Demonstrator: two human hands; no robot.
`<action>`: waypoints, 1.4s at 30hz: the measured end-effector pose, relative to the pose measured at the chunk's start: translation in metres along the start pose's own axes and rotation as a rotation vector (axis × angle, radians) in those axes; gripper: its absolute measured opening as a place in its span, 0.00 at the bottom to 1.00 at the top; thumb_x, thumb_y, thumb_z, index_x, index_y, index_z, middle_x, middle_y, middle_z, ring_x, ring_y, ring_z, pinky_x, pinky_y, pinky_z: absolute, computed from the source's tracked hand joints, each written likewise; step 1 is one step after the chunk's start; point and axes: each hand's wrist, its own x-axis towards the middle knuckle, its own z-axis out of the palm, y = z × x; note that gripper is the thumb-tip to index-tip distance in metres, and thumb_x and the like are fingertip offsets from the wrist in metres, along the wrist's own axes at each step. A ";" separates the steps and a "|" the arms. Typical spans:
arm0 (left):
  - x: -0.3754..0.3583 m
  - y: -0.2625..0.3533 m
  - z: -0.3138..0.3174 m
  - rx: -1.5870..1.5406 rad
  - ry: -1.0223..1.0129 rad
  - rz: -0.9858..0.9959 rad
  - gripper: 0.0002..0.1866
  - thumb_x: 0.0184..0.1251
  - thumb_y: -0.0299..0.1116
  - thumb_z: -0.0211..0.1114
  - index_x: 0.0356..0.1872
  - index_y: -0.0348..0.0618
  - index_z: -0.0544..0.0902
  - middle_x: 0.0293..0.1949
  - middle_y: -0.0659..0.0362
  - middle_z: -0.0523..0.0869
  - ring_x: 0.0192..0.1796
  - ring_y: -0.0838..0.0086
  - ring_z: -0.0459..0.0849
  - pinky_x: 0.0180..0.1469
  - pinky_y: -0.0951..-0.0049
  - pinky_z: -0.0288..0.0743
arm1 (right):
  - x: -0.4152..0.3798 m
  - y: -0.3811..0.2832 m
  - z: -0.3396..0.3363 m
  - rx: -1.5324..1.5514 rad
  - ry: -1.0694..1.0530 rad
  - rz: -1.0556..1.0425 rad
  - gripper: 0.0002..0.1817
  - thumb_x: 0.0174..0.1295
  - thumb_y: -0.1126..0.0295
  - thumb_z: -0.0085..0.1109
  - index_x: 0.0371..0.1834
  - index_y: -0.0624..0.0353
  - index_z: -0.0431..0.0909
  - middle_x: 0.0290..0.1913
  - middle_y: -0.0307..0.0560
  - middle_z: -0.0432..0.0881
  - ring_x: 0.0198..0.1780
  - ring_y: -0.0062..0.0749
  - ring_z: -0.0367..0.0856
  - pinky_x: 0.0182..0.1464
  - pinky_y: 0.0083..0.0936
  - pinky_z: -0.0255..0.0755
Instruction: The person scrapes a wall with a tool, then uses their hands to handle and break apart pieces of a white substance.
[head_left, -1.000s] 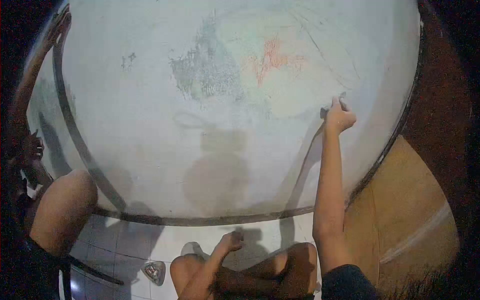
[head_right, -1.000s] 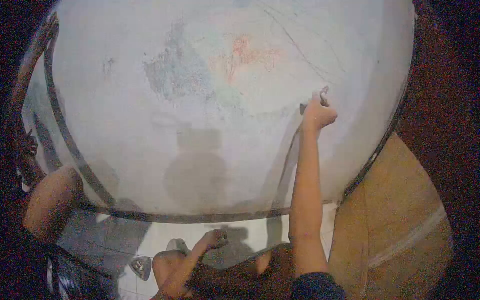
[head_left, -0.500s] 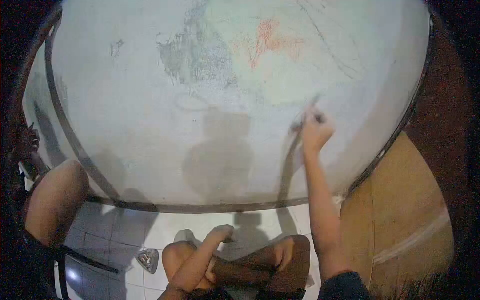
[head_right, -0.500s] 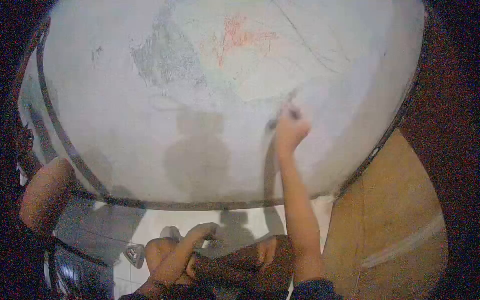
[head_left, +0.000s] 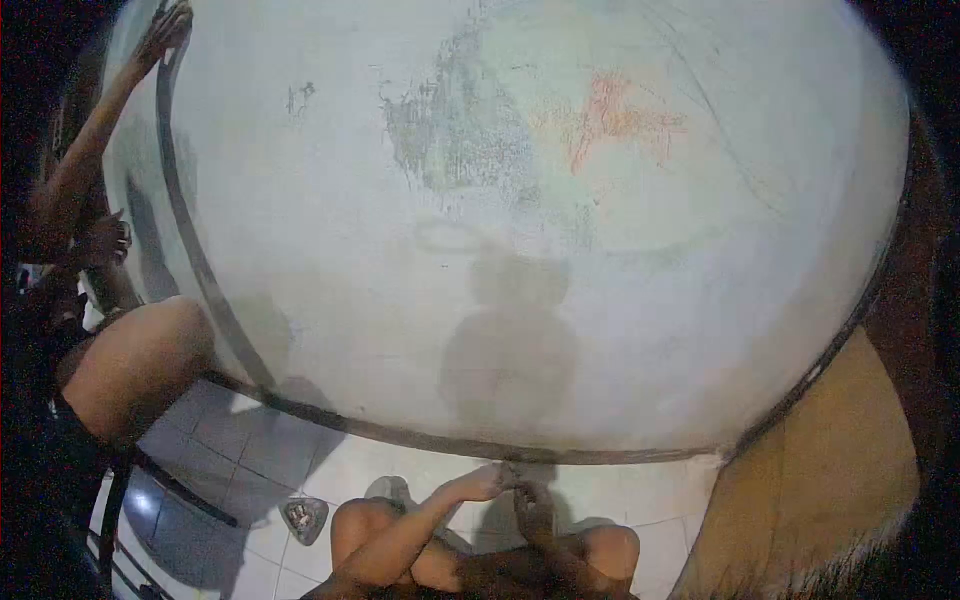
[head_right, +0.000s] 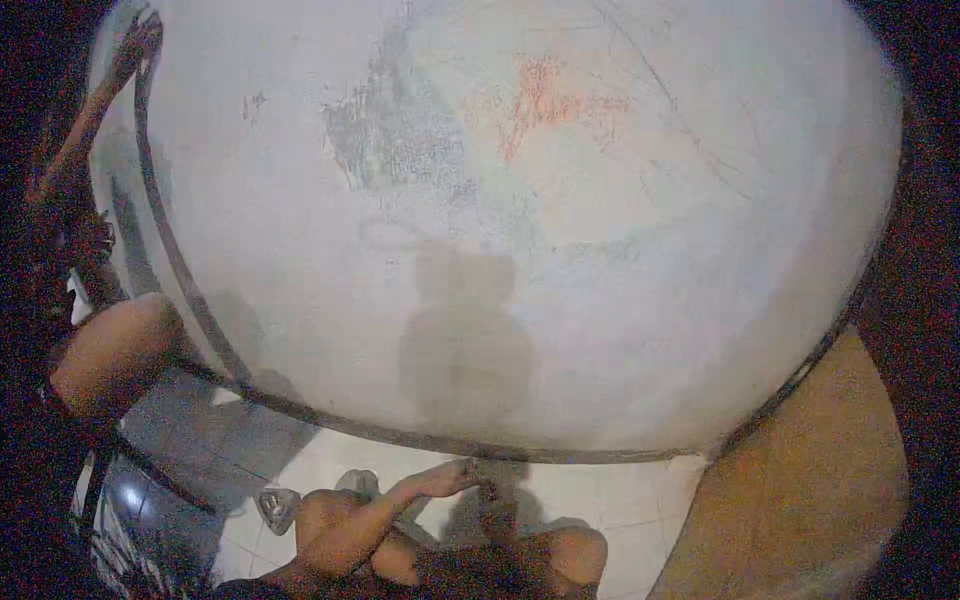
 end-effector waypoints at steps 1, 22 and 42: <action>0.002 -0.005 -0.001 0.085 -0.051 -0.115 0.27 0.62 0.53 0.54 0.50 0.38 0.74 0.49 0.45 0.78 0.51 0.54 0.76 0.55 0.60 0.67 | 0.001 -0.005 0.009 0.018 -0.025 0.013 0.09 0.60 0.69 0.53 0.40 0.63 0.75 0.35 0.55 0.77 0.37 0.44 0.76 0.43 0.34 0.69; -0.002 0.050 -0.016 0.118 0.332 -0.553 0.20 0.51 0.50 0.69 0.24 0.40 0.81 0.24 0.56 0.82 0.27 0.75 0.79 0.32 0.70 0.72 | -0.005 0.001 0.019 0.021 -0.015 -0.302 0.05 0.58 0.76 0.53 0.35 0.65 0.76 0.29 0.53 0.78 0.35 0.40 0.77 0.38 0.31 0.70; -0.007 0.022 -0.005 -0.037 0.436 -0.372 0.20 0.49 0.47 0.69 0.21 0.37 0.77 0.16 0.56 0.74 0.21 0.71 0.73 0.27 0.69 0.68 | -0.018 0.032 0.043 0.317 0.061 0.058 0.13 0.57 0.73 0.55 0.44 0.65 0.75 0.45 0.54 0.77 0.50 0.41 0.75 0.53 0.35 0.67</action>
